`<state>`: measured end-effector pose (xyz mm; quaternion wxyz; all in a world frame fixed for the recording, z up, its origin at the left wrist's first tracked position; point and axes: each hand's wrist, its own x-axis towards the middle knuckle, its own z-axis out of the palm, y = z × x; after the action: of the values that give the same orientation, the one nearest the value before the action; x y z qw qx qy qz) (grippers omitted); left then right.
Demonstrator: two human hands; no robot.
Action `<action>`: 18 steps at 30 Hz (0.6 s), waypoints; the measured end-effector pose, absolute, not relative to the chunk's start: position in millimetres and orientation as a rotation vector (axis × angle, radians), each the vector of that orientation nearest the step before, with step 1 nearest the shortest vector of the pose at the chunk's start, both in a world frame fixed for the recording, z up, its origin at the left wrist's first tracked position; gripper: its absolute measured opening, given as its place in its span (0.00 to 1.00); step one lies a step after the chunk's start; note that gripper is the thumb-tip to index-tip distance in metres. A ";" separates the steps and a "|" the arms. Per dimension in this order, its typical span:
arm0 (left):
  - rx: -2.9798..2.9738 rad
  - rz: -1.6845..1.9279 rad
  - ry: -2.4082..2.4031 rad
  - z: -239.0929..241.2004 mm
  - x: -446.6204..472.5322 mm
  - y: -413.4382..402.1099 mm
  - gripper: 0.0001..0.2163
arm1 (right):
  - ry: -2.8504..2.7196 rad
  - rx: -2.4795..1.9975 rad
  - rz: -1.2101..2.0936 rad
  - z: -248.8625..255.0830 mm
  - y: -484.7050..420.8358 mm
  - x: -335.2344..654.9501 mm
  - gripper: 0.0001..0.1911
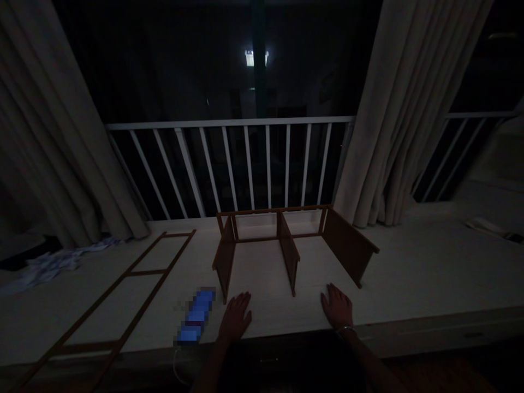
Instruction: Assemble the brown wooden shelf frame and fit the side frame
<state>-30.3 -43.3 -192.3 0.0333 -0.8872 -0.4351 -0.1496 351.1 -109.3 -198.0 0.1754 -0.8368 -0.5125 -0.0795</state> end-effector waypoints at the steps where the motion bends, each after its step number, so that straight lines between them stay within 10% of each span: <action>1: -2.729 -0.456 -1.339 -193.0 -30.3 -43.1 0.23 | -1.452 -2.374 -0.222 -197.8 -109.3 351.1 0.27; 18: -2.724 -0.465 -1.339 -193.8 -31.2 -42.5 0.23 | -1.441 -2.358 -0.257 -197.9 -109.5 349.5 0.26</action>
<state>-31.2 -42.5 -193.8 0.0356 -0.8866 -0.4357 -0.1515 349.5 -109.5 -197.9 0.1821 -0.8353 -0.5107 -0.0911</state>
